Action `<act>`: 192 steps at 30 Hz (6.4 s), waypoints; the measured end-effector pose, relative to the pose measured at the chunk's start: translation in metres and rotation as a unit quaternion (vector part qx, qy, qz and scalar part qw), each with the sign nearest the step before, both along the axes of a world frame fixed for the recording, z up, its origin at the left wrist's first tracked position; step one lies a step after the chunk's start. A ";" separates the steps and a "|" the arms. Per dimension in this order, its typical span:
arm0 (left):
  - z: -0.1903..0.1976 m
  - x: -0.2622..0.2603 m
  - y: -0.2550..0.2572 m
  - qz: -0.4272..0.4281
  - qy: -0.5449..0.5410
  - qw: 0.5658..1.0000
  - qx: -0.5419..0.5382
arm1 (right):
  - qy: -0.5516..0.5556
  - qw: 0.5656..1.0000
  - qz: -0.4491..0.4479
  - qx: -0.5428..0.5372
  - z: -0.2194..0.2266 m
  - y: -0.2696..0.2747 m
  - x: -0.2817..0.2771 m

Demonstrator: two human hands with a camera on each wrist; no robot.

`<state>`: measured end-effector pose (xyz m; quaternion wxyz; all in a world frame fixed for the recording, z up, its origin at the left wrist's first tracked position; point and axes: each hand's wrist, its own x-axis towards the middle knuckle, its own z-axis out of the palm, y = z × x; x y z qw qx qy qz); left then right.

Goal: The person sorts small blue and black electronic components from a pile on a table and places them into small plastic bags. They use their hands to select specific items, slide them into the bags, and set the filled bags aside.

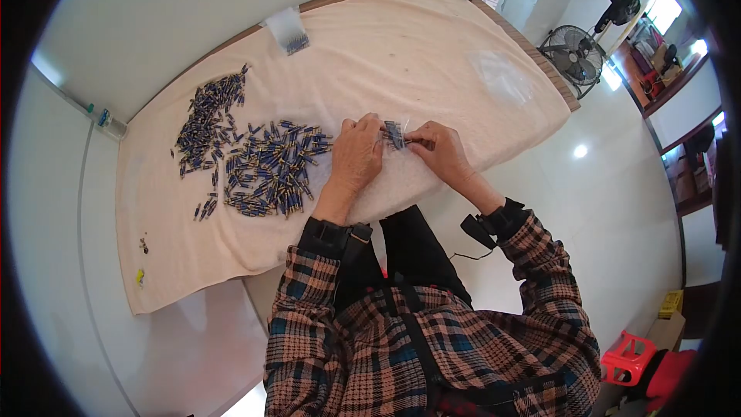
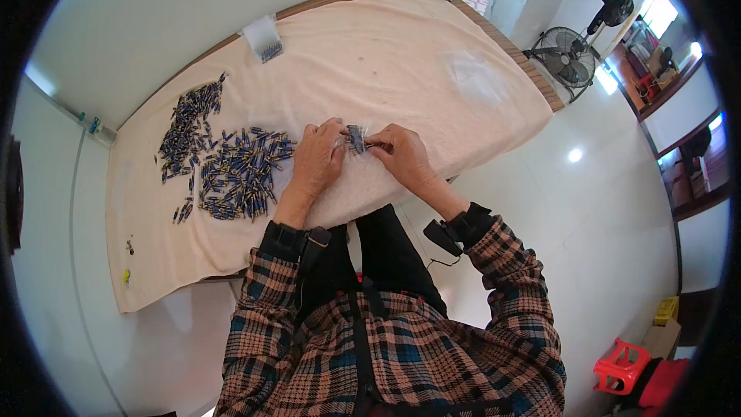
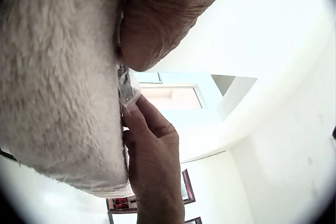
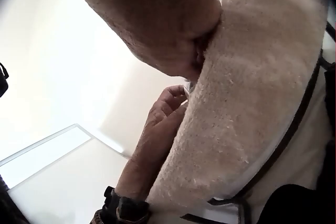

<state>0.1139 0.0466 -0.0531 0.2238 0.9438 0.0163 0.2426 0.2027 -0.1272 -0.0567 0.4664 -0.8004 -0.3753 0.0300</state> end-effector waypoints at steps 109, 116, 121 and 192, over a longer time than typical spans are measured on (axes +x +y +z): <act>-0.005 -0.009 0.008 0.088 0.037 0.981 -0.169 | -0.019 0.994 0.074 -0.084 0.024 0.013 -0.006; -0.007 -0.010 0.010 0.070 0.031 0.975 -0.208 | 0.112 0.991 0.077 -0.008 0.012 0.010 -0.003; -0.011 -0.008 0.016 0.012 0.036 0.956 -0.292 | -0.013 0.998 0.043 -0.048 0.022 0.004 -0.010; 0.009 -0.054 0.029 -0.166 0.132 0.815 -0.540 | 0.258 0.946 0.194 0.039 0.081 0.047 -0.025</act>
